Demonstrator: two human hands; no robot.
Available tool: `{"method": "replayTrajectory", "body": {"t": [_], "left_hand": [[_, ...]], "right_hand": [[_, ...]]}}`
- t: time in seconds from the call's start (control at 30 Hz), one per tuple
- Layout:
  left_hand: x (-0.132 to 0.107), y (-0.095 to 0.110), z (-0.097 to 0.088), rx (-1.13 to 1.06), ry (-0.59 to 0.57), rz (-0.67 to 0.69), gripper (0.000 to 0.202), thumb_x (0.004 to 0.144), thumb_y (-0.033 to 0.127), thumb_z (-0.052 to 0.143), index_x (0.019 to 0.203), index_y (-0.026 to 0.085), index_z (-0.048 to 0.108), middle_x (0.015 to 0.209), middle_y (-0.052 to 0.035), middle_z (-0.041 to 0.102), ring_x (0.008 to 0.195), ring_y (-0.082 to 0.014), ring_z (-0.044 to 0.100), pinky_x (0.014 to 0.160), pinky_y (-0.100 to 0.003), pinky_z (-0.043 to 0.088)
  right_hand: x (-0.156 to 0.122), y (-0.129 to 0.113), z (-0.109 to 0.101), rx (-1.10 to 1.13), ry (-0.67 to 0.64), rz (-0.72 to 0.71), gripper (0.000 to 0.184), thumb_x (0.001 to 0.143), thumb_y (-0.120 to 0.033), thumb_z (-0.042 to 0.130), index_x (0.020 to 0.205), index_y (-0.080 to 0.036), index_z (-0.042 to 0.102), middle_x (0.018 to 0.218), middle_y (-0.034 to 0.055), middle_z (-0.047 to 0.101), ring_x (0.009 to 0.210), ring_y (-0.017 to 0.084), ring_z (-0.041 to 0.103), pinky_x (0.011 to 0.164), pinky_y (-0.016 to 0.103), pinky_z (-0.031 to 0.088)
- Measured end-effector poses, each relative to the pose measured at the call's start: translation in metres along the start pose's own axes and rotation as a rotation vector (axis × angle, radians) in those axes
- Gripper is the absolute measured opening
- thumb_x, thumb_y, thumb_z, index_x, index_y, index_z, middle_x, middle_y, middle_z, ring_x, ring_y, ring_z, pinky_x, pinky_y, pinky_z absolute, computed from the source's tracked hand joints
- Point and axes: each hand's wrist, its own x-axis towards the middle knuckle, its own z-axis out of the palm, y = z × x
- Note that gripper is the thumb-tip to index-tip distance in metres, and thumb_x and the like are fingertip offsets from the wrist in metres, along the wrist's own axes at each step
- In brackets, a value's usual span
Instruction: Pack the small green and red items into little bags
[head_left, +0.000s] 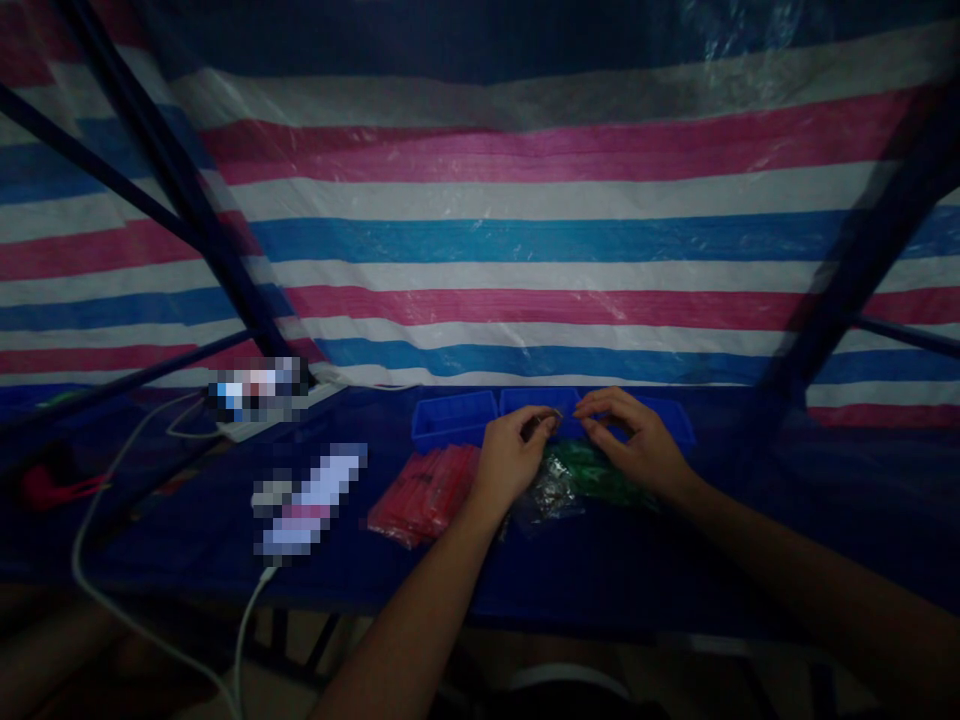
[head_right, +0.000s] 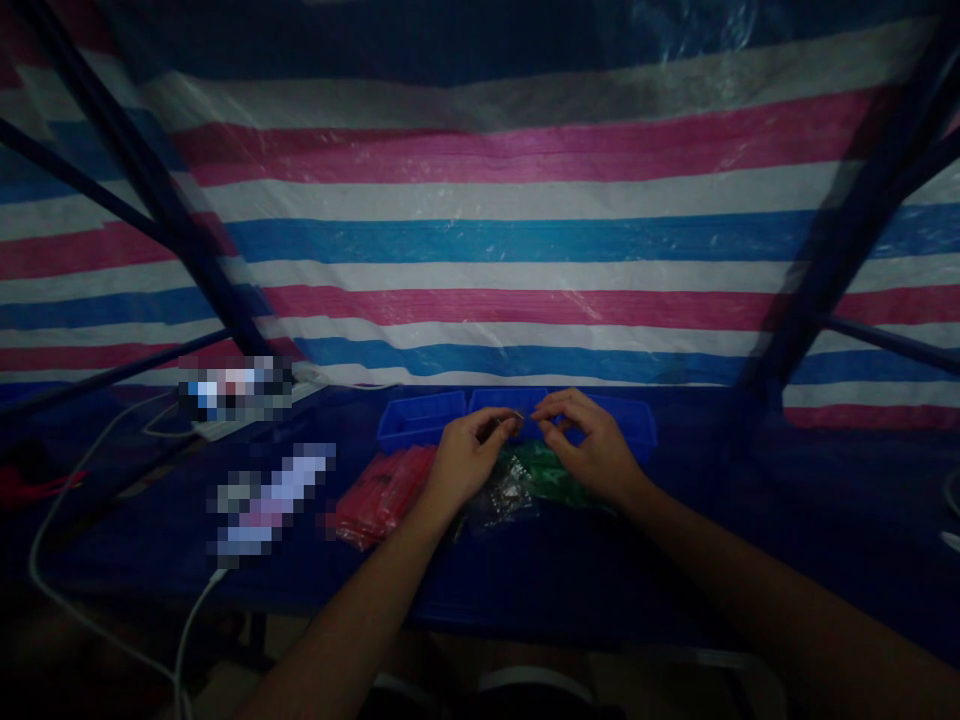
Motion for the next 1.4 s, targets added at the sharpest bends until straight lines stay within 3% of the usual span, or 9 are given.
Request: {"method": "replayTrajectory", "body": {"t": [0.17, 0.3, 0.43, 0.57, 0.67, 0.8, 0.9, 1.13, 1.4], "left_hand": [[-0.001, 0.005, 0.001, -0.083, -0.036, 0.009, 0.062, 0.091, 0.016, 0.065, 0.149, 0.024, 0.047, 0.101, -0.0041, 0.077, 0.091, -0.0178, 0.074, 0.085, -0.031, 0.056], [-0.001, 0.007, 0.002, -0.090, -0.038, 0.002, 0.072, 0.092, 0.022, 0.069, 0.156, 0.025, 0.037, 0.101, -0.0040, 0.077, 0.088, -0.0172, 0.073, 0.081, -0.030, 0.054], [0.001, 0.003, 0.004, -0.087, 0.025, 0.008, 0.080, 0.089, 0.022, 0.073, 0.157, 0.026, 0.032, 0.116, -0.0081, 0.074, 0.093, -0.0181, 0.072, 0.075, -0.028, 0.052], [0.003, -0.001, 0.004, -0.111, 0.112, 0.023, 0.074, 0.093, 0.023, 0.069, 0.156, 0.025, 0.032, 0.120, -0.0100, 0.071, 0.094, -0.0174, 0.070, 0.076, -0.029, 0.051], [0.003, -0.002, 0.003, -0.113, 0.148, 0.029, 0.067, 0.095, 0.025, 0.066, 0.155, 0.025, 0.035, 0.117, -0.0094, 0.071, 0.093, -0.0175, 0.068, 0.076, -0.031, 0.051], [0.003, 0.000, 0.002, -0.115, 0.162, 0.040, 0.063, 0.097, 0.026, 0.065, 0.153, 0.024, 0.038, 0.114, -0.0094, 0.072, 0.091, -0.0178, 0.068, 0.075, -0.031, 0.051], [0.003, 0.002, 0.001, -0.106, 0.178, 0.049, 0.060, 0.097, 0.027, 0.065, 0.152, 0.024, 0.040, 0.112, -0.0092, 0.072, 0.091, -0.0181, 0.069, 0.073, -0.030, 0.051], [0.002, 0.004, 0.001, -0.094, 0.188, 0.035, 0.055, 0.098, 0.030, 0.064, 0.149, 0.024, 0.043, 0.110, -0.0081, 0.072, 0.093, -0.0182, 0.070, 0.076, -0.030, 0.051], [0.002, 0.005, 0.000, -0.065, 0.168, 0.022, 0.051, 0.098, 0.031, 0.063, 0.145, 0.022, 0.047, 0.110, -0.0081, 0.073, 0.090, -0.0174, 0.070, 0.076, -0.030, 0.054]], "right_hand": [[0.002, -0.002, -0.001, 0.019, -0.183, -0.099, 0.022, 0.097, -0.027, 0.062, 0.112, -0.032, 0.077, 0.137, 0.0045, 0.067, 0.127, 0.027, 0.062, 0.111, 0.050, 0.047], [0.004, 0.001, -0.002, 0.080, -0.179, -0.040, 0.021, 0.098, -0.032, 0.061, 0.111, -0.031, 0.078, 0.125, 0.0056, 0.073, 0.120, 0.026, 0.066, 0.107, 0.048, 0.050], [0.009, 0.008, -0.012, 0.007, -0.070, -0.038, 0.021, 0.098, -0.034, 0.060, 0.107, -0.028, 0.078, 0.117, 0.0067, 0.075, 0.114, 0.026, 0.069, 0.103, 0.046, 0.054], [0.014, 0.019, -0.029, -0.322, 0.137, -0.120, 0.022, 0.098, -0.028, 0.059, 0.110, -0.024, 0.077, 0.115, 0.0086, 0.074, 0.110, 0.027, 0.068, 0.100, 0.047, 0.053], [0.017, 0.026, -0.037, -0.525, 0.168, -0.183, 0.019, 0.095, -0.027, 0.062, 0.105, -0.021, 0.076, 0.112, 0.0107, 0.074, 0.110, 0.030, 0.066, 0.101, 0.050, 0.052], [0.019, 0.026, -0.037, -0.549, 0.172, -0.197, 0.014, 0.096, -0.028, 0.062, 0.098, -0.021, 0.074, 0.108, 0.0103, 0.074, 0.106, 0.029, 0.066, 0.098, 0.049, 0.052], [0.017, 0.019, -0.034, -0.512, 0.085, -0.205, 0.013, 0.097, -0.027, 0.061, 0.098, -0.022, 0.072, 0.102, 0.0085, 0.075, 0.100, 0.028, 0.067, 0.093, 0.047, 0.053], [0.010, 0.010, -0.026, -0.459, -0.335, -0.268, 0.016, 0.092, -0.028, 0.070, 0.107, -0.025, 0.072, 0.090, 0.0057, 0.074, 0.091, 0.026, 0.065, 0.079, 0.039, 0.054], [0.010, 0.018, -0.021, -0.552, -0.425, -0.285, 0.018, 0.092, -0.019, 0.066, 0.108, -0.023, 0.072, 0.096, 0.0078, 0.073, 0.097, 0.027, 0.063, 0.084, 0.041, 0.055]]}}
